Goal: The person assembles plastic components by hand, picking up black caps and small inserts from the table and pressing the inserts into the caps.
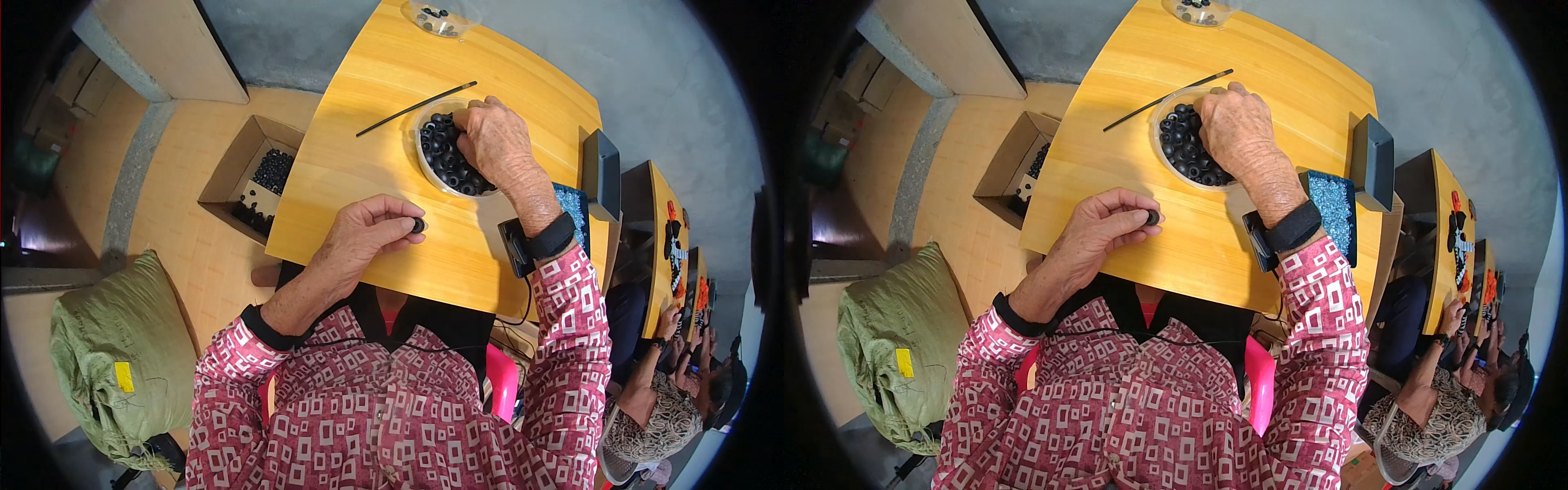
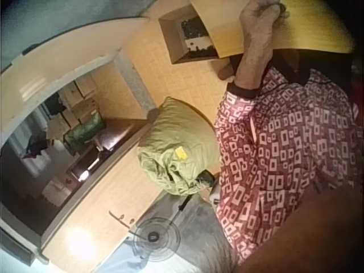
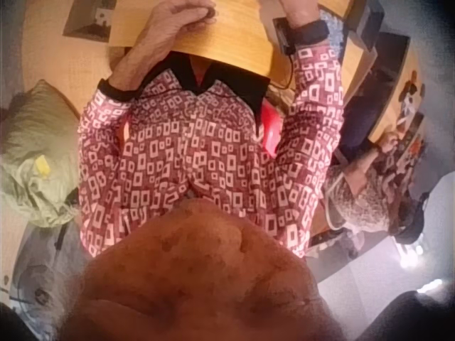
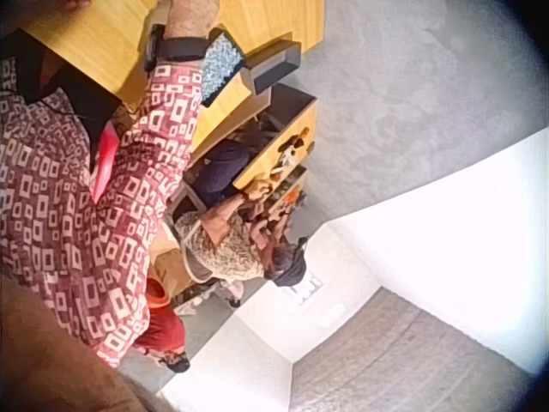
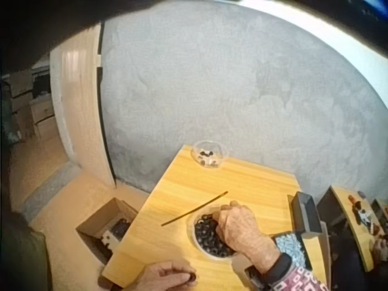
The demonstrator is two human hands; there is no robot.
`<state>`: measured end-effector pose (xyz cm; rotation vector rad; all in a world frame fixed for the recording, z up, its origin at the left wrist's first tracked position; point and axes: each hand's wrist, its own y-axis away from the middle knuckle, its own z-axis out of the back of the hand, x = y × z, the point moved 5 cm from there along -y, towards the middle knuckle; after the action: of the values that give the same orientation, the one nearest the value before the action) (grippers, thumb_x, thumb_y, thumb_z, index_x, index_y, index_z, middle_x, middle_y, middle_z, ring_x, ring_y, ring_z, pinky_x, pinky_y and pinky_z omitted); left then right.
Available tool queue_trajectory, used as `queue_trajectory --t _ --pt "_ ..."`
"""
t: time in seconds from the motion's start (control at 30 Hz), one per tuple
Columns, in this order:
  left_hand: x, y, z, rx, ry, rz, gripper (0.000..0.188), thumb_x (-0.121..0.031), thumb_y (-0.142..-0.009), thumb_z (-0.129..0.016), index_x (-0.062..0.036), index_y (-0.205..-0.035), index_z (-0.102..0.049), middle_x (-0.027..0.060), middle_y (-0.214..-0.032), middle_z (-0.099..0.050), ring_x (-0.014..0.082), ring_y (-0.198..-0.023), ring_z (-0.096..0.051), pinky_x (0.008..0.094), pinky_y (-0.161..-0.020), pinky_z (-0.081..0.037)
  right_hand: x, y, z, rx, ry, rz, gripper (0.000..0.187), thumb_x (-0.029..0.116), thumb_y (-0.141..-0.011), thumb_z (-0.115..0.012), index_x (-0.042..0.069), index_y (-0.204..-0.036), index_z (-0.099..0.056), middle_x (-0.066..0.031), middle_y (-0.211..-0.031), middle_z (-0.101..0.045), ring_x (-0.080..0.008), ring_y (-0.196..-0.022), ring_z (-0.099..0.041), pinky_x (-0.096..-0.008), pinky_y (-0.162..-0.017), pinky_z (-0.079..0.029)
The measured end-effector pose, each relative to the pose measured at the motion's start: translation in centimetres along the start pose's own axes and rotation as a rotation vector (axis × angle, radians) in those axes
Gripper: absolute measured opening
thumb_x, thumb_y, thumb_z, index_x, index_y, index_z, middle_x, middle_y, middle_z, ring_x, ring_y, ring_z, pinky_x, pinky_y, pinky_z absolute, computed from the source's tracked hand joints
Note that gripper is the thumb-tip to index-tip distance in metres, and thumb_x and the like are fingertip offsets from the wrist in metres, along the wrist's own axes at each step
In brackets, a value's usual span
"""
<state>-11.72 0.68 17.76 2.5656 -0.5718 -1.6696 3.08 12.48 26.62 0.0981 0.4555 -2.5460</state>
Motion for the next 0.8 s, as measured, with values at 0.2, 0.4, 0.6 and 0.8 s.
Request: queue_trajectory --t 0.2,0.4,0.6,0.8 --pt "-0.9 0.7 0.6 0.007 0.010 0.011 0.015 -0.009 -0.091 -0.059 -0.0042 -0.105 -0.063 0.0048 -0.101 -0.065 0.0127 -0.092 -0.065 0.0218 -0.080 -0.053 -0.5 0.7 2.0 -0.141 -0.306 -0.038 0.013 0.007 -0.073 -0.066 0.002 -0.085 -0.066 -0.0117 -0.086 -0.066 -0.0283 -0.086 -0.062 -0.0382 -0.077 -0.051" --pt "0.1 0.3 0.1 0.003 -0.003 0.022 0.015 -0.010 -0.091 -0.060 -0.0044 -0.105 -0.063 0.0047 -0.101 -0.065 0.0122 -0.091 -0.065 0.0223 -0.081 -0.052 -1.7 3.9 2.4 -0.162 -0.839 -0.141 0.014 0.004 -0.074 -0.065 -0.001 -0.087 -0.063 -0.0117 -0.080 -0.062 -0.0258 -0.068 -0.061 -0.0323 -0.067 -0.051" --pt "3.7 -2.3 -2.6 -0.005 0.015 0.031 0.016 -0.009 -0.090 -0.060 -0.0040 -0.105 -0.063 0.0047 -0.099 -0.066 0.0119 -0.088 -0.065 0.0220 -0.081 -0.052 -5.1 11.3 2.7 -0.314 -0.577 -0.101 0.012 0.005 -0.074 -0.066 0.001 -0.084 -0.059 -0.0116 -0.076 -0.059 -0.0250 -0.068 -0.060 -0.0338 -0.063 -0.049" --pt "5.7 -3.9 -6.8 0.006 0.017 0.056 0.016 -0.007 -0.090 -0.060 -0.0026 -0.105 -0.063 0.0065 -0.098 -0.066 0.0127 -0.087 -0.066 0.0208 -0.078 -0.053 -8.7 17.6 -1.6 -0.264 -0.079 -0.182 0.015 0.008 -0.072 -0.064 0.004 -0.086 -0.059 -0.0099 -0.076 -0.054 -0.0282 -0.075 -0.057 -0.0390 -0.064 -0.048"
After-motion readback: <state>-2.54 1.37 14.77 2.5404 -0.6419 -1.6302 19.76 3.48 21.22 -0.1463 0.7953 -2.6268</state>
